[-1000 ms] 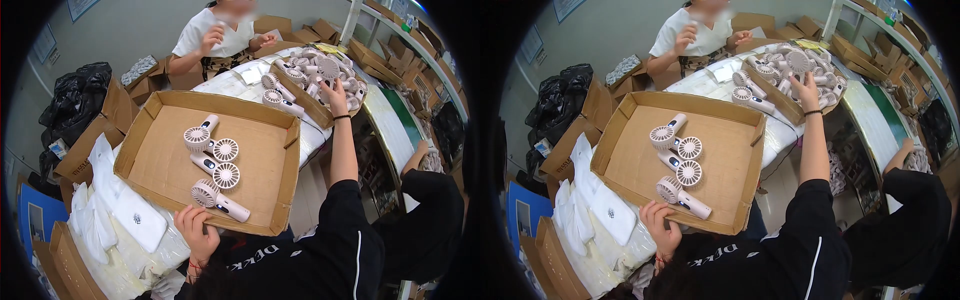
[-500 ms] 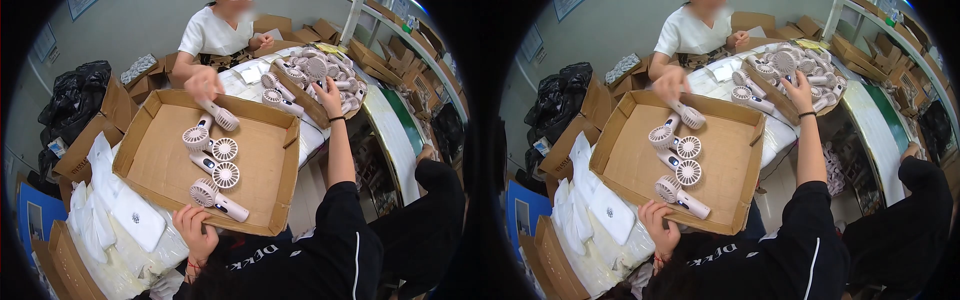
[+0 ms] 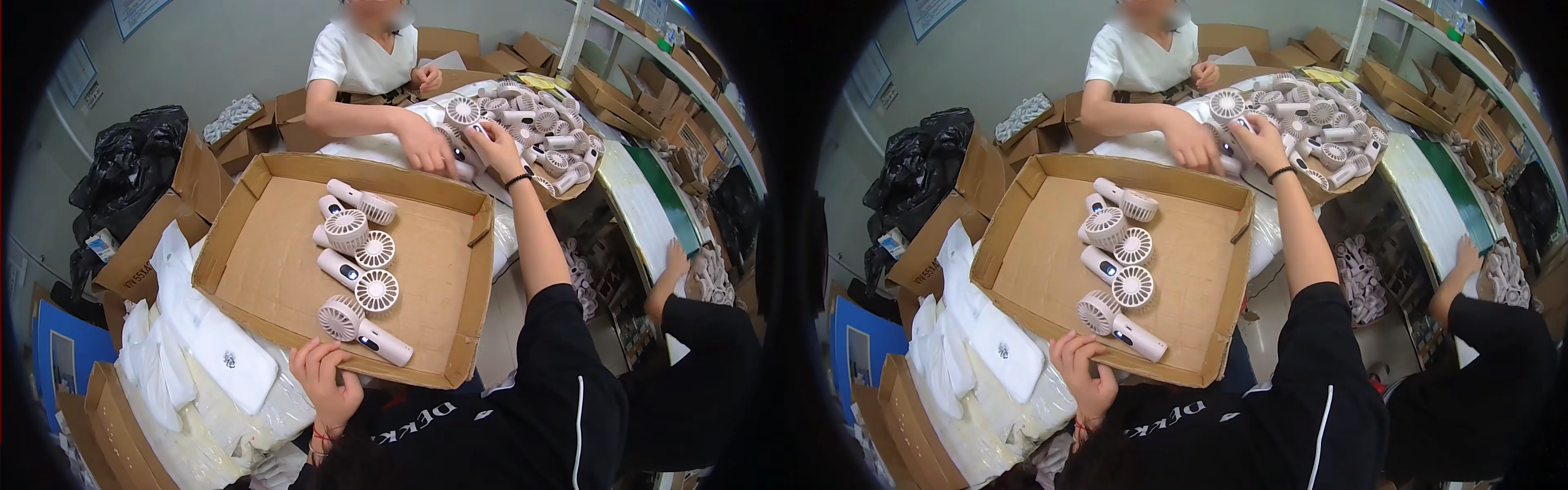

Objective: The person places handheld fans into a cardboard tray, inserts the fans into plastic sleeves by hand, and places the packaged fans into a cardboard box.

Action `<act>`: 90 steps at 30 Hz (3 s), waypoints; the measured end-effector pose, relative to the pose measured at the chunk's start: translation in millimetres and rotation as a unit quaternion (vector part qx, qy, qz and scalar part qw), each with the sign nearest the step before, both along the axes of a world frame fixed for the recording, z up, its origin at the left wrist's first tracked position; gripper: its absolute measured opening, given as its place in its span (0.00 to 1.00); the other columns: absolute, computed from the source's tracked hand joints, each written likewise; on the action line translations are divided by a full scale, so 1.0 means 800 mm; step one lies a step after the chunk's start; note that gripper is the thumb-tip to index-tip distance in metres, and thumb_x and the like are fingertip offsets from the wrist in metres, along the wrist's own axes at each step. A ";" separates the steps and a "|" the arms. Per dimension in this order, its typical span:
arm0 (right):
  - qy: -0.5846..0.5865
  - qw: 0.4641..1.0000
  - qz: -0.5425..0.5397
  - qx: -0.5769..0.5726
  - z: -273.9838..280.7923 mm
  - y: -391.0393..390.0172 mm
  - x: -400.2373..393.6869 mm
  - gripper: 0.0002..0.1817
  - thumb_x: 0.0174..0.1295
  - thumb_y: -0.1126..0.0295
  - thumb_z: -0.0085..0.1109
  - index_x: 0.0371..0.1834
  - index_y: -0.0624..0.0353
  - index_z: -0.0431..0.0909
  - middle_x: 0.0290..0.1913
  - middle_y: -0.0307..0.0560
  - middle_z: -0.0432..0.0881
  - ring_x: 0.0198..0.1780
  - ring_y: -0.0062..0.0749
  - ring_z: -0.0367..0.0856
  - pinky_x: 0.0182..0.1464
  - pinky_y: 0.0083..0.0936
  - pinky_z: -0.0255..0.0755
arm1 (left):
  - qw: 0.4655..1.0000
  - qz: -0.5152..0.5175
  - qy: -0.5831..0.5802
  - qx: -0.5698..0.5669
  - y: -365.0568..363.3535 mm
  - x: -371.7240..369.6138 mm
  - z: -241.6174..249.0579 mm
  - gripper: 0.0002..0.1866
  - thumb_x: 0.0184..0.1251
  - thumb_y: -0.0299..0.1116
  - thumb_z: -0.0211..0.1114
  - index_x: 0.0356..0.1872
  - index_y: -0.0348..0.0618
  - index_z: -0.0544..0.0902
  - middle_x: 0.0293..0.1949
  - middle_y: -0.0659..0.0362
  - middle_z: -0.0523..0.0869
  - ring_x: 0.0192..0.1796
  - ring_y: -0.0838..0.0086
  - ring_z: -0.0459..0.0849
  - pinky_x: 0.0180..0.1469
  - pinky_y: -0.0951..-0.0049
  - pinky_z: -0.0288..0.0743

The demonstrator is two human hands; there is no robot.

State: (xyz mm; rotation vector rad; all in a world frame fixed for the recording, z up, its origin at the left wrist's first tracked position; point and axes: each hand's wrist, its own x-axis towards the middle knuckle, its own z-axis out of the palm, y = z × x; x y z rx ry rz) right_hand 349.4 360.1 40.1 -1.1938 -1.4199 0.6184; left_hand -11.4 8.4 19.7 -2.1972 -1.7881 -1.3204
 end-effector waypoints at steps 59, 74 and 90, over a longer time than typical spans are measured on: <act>0.116 0.991 0.013 0.060 0.020 -0.067 0.064 0.30 0.64 0.69 0.56 0.63 0.65 0.50 0.45 0.52 0.77 0.39 0.27 0.82 0.35 0.22 0.79 | 1.000 -0.001 0.000 -0.003 0.000 -0.001 -0.001 0.12 0.41 0.20 0.54 0.31 0.43 0.76 0.42 0.56 0.78 0.56 0.54 0.69 0.66 0.49 0.48; -0.227 0.968 0.007 0.110 0.026 -0.050 -0.021 0.23 0.60 0.62 0.57 0.58 0.56 0.68 0.47 0.61 0.80 0.49 0.49 0.80 0.50 0.34 0.72 | 1.000 -0.004 0.007 -0.002 0.001 -0.002 -0.002 0.12 0.41 0.20 0.54 0.31 0.43 0.76 0.42 0.56 0.78 0.56 0.54 0.69 0.66 0.48 0.49; -0.416 0.884 -0.183 -0.114 0.021 -0.007 0.115 0.24 0.50 0.53 0.60 0.48 0.54 0.78 0.45 0.58 0.81 0.49 0.52 0.78 0.53 0.40 0.71 | 1.000 0.002 -0.003 -0.004 0.001 0.000 -0.002 0.12 0.40 0.20 0.54 0.30 0.43 0.76 0.41 0.56 0.78 0.55 0.54 0.70 0.66 0.48 0.48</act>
